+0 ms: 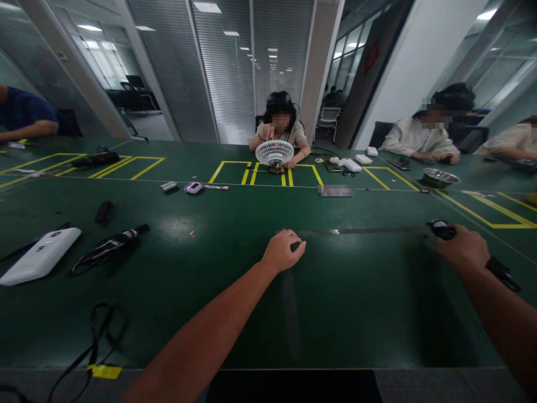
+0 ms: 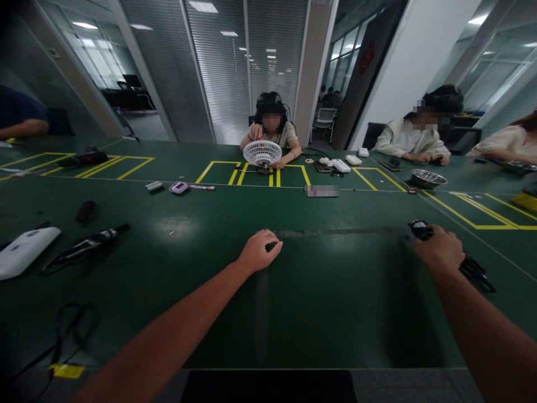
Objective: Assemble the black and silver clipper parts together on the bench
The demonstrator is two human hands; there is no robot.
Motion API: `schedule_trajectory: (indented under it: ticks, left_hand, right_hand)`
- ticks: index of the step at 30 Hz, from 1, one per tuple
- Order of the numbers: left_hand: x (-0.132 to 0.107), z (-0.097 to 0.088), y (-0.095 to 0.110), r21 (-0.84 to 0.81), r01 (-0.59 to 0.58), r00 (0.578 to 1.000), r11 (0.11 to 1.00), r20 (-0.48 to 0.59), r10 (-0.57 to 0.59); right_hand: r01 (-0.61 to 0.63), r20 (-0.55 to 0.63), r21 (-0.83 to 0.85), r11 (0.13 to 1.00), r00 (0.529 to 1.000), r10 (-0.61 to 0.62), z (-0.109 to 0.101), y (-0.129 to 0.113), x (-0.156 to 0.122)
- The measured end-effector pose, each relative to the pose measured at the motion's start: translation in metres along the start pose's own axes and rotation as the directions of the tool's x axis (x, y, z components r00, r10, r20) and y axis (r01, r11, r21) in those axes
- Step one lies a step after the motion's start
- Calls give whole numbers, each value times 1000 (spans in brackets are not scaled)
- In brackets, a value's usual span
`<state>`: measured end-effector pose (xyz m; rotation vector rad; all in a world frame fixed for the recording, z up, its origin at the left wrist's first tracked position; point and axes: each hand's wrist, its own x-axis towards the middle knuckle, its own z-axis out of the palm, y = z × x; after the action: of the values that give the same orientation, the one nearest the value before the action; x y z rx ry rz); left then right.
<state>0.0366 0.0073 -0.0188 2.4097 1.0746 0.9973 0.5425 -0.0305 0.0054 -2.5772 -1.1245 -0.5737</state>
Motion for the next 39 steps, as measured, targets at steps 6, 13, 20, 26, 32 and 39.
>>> schedule_trajectory:
  ticks: [6, 13, 20, 26, 32, 39]
  left_hand:
    - [2, 0, 1, -28, 12, 1000, 1000, 9, -12]
    - [1, 4, 1, -87, 74, 997, 993, -5, -75]
    - [4, 15, 3, -380, 179, 961, 908, -131, -244]
    - [11, 31, 14, -820, 250, 927, 515, 50, -371]
    - [9, 36, 30, -890, 297, 846, 347, 77, -528]
    - [10, 29, 23, -925, 236, 773, 297, -6, -634]
  right_hand:
    - [89, -118, 237, 967, 991, -63, -32, -74, -3]
    - [437, -278, 563, 701, 899, -337, -60, -194, -74]
    - [465, -281, 796, 388, 851, -444, -73, -277, -170]
    - [473, -281, 860, 191, 752, -596, -60, -274, -201]
    - [382, -223, 909, 169, 786, -577, -65, -278, -222]
    - [267, -184, 963, 22, 720, -670, -72, -285, -237]
